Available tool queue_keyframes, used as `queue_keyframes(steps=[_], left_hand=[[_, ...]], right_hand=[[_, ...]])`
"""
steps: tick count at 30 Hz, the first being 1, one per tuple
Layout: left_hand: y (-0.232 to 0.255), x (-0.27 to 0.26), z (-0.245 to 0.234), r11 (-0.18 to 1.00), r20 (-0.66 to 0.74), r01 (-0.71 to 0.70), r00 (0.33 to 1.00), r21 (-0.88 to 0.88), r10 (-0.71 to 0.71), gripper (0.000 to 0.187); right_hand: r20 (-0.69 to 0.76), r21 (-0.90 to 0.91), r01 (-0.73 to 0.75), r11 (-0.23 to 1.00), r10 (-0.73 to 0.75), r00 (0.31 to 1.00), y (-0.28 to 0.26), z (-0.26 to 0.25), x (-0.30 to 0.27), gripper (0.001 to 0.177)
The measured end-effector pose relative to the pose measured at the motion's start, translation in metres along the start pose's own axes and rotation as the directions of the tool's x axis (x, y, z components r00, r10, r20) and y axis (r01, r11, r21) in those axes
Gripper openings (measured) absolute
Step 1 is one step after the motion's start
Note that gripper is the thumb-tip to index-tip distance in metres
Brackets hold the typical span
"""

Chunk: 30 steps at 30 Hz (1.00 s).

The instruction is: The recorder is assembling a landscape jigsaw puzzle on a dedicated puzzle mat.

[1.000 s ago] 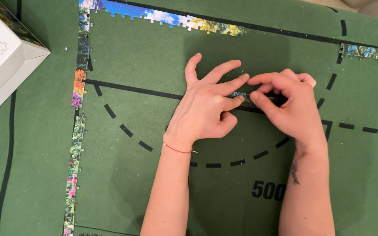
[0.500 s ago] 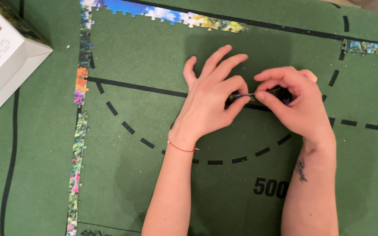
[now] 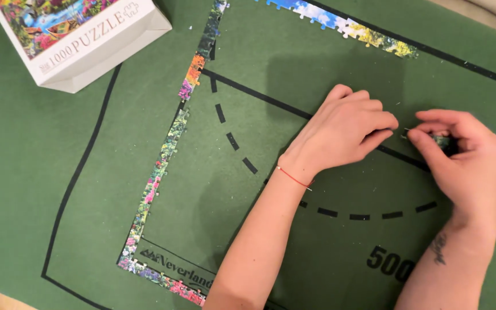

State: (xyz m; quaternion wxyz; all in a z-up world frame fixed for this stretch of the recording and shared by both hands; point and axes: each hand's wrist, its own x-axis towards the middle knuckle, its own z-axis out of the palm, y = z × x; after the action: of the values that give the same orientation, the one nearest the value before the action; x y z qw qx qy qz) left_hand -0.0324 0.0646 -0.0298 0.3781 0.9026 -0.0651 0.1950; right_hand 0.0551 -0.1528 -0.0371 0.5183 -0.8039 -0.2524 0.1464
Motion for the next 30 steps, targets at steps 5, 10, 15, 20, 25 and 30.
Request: queue_keyframes(steps=[5, 10, 15, 20, 25, 30], left_hand=[[0.001, 0.001, -0.005, 0.999, -0.01, -0.022, 1.0, 0.03, 0.022, 0.019], [0.009, 0.005, -0.014, 0.999, 0.007, -0.017, 1.0, 0.033, 0.017, 0.051], [0.01, 0.005, -0.016, 0.996, 0.054, 0.028, 0.998, 0.079, -0.033, 0.071], [0.013, 0.007, -0.035, 0.998, 0.079, 0.018, 0.997, 0.065, -0.023, 0.076], [0.003, 0.005, -0.052, 0.99, 0.062, 0.075, 0.995, 0.122, -0.083, 0.06], [-0.001, 0.0, -0.051, 0.984, 0.041, 0.106, 0.993, 0.143, -0.113, 0.036]], right_hand=[[-0.058, -0.249, 0.052, 0.967, -0.068, 0.996, -0.016, 0.0, 0.001, 0.028], [-0.065, -0.381, 0.17, 0.909, -0.209, 0.976, -0.039, -0.003, 0.008, 0.03], [-0.127, -0.282, 0.134, 0.95, -0.175, 0.976, -0.032, -0.014, 0.003, 0.022], [-0.14, -0.374, 0.168, 0.912, -0.235, 0.962, -0.014, -0.012, -0.002, 0.021], [-0.061, -0.409, 0.211, 0.888, -0.257, 0.964, -0.039, 0.012, 0.006, 0.037], [0.124, -0.554, 0.325, 0.766, -0.31, 0.942, -0.041, 0.03, 0.01, 0.037]])
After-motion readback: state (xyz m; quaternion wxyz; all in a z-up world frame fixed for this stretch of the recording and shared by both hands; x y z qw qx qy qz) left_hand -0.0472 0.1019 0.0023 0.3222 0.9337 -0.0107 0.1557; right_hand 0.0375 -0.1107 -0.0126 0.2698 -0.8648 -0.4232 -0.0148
